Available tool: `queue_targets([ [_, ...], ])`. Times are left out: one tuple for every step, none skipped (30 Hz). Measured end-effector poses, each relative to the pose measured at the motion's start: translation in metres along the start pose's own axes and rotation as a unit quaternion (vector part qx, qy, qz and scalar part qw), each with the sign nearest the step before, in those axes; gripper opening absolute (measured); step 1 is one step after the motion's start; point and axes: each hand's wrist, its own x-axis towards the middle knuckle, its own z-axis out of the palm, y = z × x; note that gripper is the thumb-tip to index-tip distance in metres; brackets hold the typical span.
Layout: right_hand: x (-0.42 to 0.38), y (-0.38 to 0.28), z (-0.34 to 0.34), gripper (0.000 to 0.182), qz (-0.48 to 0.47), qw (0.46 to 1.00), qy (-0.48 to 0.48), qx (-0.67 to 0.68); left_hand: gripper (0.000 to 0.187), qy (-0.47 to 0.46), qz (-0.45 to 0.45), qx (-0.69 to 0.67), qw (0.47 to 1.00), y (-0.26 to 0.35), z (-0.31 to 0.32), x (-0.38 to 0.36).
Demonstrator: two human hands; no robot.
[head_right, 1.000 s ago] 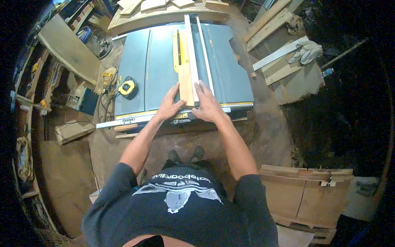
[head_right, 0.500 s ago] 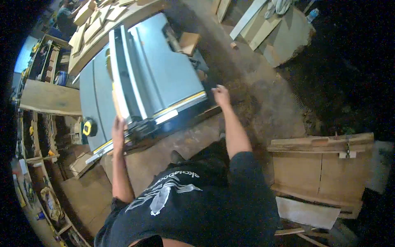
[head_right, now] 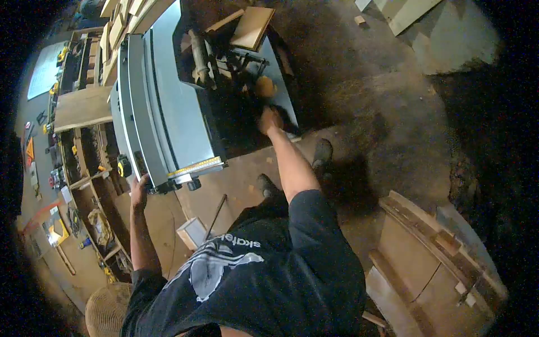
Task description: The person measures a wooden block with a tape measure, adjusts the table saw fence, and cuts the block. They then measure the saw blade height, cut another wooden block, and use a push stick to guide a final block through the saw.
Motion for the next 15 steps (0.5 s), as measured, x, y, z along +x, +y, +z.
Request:
queue_targets([
  [0.001, -0.001, 0.0, 0.051, 0.008, 1.0, -0.02, -0.016, 0.04, 0.005, -0.006, 0.002, 1.0, -0.003, -0.002, 0.0],
  [0.001, -0.001, 0.003, 0.051, 0.005, 0.999, -0.028, -0.015, 0.04, 0.006, -0.001, 0.021, 1.0, 0.0, -0.002, -0.002],
  [0.001, -0.001, 0.003, 0.047, -0.008, 1.0, -0.008, -0.001, 0.04, 0.005, 0.005, 0.038, 0.999, 0.002, -0.002, -0.003],
  [0.002, 0.0, 0.001, 0.042, -0.022, 1.0, 0.015, 0.012, 0.035, 0.033, 0.079, 0.022, 0.996, -0.017, -0.003, 0.004],
  [0.001, 0.0, -0.002, 0.042, -0.026, 1.0, 0.012, 0.008, 0.035, 0.038, 0.076, 0.018, 0.996, -0.016, -0.003, 0.003],
  [-0.003, 0.0, -0.006, 0.039, -0.034, 0.999, 0.013, 0.019, 0.034, 0.02, 0.05, -0.01, 0.998, -0.016, -0.003, 0.003],
  [-0.008, -0.003, -0.011, 0.036, -0.048, 0.998, 0.013, 0.027, 0.033, 0.007, 0.026, -0.043, 0.999, -0.017, -0.005, 0.002],
  [-0.016, -0.008, -0.02, 0.035, -0.054, 0.998, 0.026, 0.023, 0.032, -0.004, 0.004, -0.049, 0.999, -0.028, -0.011, 0.007],
  [-0.024, -0.017, -0.032, 0.035, -0.074, 0.996, 0.038, 0.02, 0.039, 0.038, -0.005, -0.057, 0.998, -0.035, -0.007, 0.011],
  [-0.03, -0.025, -0.041, 0.037, -0.083, 0.993, 0.052, 0.072, 0.047, 0.054, 0.014, -0.093, 0.994, -0.012, 0.007, 0.0],
  [-0.039, -0.032, -0.048, 0.038, -0.096, 0.983, 0.098, 0.121, 0.055, 0.036, -0.008, -0.107, 0.994, -0.021, 0.002, 0.004],
  [-0.048, -0.036, -0.051, 0.039, -0.084, 0.974, 0.156, 0.139, 0.059, 0.05, 0.027, -0.128, 0.99, -0.021, 0.008, 0.005],
  [-0.05, -0.035, -0.053, 0.039, -0.112, 0.95, 0.156, 0.246, 0.059, 0.065, 0.053, -0.122, 0.989, -0.016, 0.011, 0.004],
  [-0.065, -0.051, -0.069, 0.038, -0.123, 0.948, 0.178, 0.234, 0.06, 0.087, 0.066, -0.078, 0.991, -0.006, 0.011, -0.002],
  [-0.088, -0.076, -0.09, 0.037, -0.129, 0.945, 0.202, 0.221, 0.064, 0.095, 0.094, -0.086, 0.987, 0.004, 0.013, -0.009],
])
